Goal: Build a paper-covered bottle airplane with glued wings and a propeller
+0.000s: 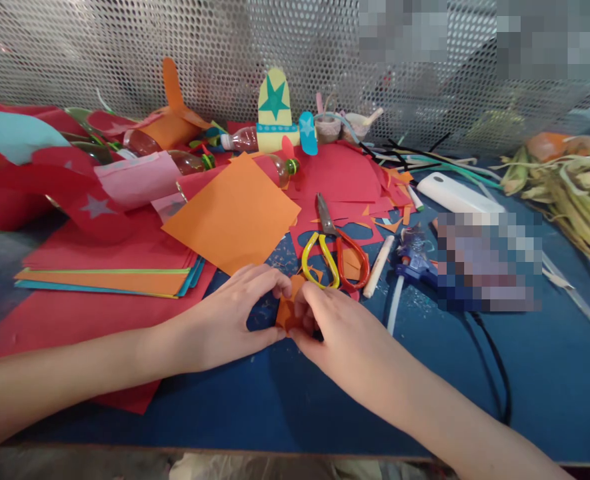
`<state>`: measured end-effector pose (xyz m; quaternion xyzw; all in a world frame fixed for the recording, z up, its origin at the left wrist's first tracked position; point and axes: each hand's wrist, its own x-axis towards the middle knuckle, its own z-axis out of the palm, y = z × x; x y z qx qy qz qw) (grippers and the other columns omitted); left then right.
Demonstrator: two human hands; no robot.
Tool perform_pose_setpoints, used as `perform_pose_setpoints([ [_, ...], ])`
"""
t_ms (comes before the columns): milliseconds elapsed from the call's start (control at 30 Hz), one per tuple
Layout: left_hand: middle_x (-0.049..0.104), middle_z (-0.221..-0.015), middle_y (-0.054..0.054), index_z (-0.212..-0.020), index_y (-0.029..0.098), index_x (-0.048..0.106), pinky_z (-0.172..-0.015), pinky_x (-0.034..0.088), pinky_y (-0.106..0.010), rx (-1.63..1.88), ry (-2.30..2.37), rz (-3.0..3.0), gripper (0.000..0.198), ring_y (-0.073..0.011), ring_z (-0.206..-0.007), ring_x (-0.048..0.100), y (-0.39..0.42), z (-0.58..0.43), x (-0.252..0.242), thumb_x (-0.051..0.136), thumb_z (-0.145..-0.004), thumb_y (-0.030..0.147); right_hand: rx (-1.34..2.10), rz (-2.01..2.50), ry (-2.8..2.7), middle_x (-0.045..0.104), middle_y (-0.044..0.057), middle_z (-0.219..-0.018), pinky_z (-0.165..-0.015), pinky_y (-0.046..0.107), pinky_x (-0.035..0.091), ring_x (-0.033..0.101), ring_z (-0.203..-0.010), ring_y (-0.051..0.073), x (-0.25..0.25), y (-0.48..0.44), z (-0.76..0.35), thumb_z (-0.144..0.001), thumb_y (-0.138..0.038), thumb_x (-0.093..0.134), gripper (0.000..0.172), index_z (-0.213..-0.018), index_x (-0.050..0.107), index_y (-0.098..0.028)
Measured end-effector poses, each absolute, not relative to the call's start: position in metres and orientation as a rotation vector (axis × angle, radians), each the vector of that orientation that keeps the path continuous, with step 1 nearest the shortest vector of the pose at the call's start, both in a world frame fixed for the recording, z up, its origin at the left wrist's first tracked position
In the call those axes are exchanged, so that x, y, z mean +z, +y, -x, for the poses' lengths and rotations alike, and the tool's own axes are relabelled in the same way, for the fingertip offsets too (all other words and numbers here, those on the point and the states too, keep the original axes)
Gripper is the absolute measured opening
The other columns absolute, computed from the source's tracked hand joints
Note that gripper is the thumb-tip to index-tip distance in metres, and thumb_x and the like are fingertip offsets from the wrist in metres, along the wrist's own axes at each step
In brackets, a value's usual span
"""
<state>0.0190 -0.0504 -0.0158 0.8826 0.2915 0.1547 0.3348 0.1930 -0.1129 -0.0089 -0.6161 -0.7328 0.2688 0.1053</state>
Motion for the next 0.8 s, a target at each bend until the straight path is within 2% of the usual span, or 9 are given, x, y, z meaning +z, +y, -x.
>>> perform_pose_setpoints([
  [200, 0.057, -0.097, -0.002, -0.093, 0.021, 0.049, -0.089, 0.042, -0.036, 0.394, 0.717, -2.293, 0.027, -0.02, -0.096, 0.053, -0.047, -0.018, -0.018, 0.06, -0.071, 0.012, 0.775, 1.717, -2.228, 0.06, 0.001, -0.08, -0.064, 0.03, 0.047, 0.061, -0.078, 0.019, -0.005, -0.117, -0.195, -0.081, -0.009, 0.057, 0.023, -0.078, 0.039, -0.023],
  [333, 0.057, -0.098, -0.003, -0.098, 0.02, 0.05, -0.087, 0.043, -0.032, 0.338, 0.626, -2.28, 0.032, -0.0185, -0.095, 0.053, -0.037, -0.011, -0.016, 0.057, -0.069, 0.006, 0.837, 1.668, -2.248, 0.06, 0.001, -0.086, -0.071, 0.03, 0.047, 0.06, -0.082, 0.017, -0.002, -0.118, -0.202, -0.085, -0.009, 0.051, 0.015, -0.085, 0.044, -0.023],
  [500, 0.057, -0.099, -0.003, -0.105, 0.019, 0.054, -0.085, 0.044, -0.029, 0.25, 0.56, -2.279, 0.038, -0.0167, -0.091, 0.054, -0.029, -0.005, -0.01, 0.054, -0.07, 0.004, 0.996, 1.671, -2.196, 0.06, 0.0, -0.086, -0.07, 0.029, 0.046, 0.058, -0.08, 0.015, -0.001, -0.116, -0.208, -0.087, -0.014, 0.053, 0.008, -0.091, 0.05, -0.021],
  [633, 0.054, -0.101, -0.004, -0.098, 0.019, 0.061, -0.091, 0.041, -0.031, 0.238, 0.555, -2.294, 0.028, -0.0188, -0.098, 0.054, -0.03, -0.006, -0.01, 0.062, -0.071, 0.011, 1.05, 1.629, -2.156, 0.061, 0.0, -0.085, -0.07, 0.028, 0.045, 0.057, -0.08, 0.015, -0.002, -0.113, -0.206, -0.088, -0.019, 0.059, 0.003, -0.087, 0.057, -0.02],
  [800, 0.051, -0.097, -0.003, -0.083, 0.019, 0.068, -0.092, 0.041, -0.03, 0.279, 0.61, -2.291, 0.016, -0.0182, -0.098, 0.054, -0.036, -0.007, -0.013, 0.064, -0.07, 0.01, 0.966, 1.675, -2.191, 0.059, -0.001, -0.075, -0.064, 0.026, 0.042, 0.054, -0.073, 0.015, -0.003, -0.11, -0.201, -0.082, -0.011, 0.063, 0.01, -0.077, 0.059, -0.019],
])
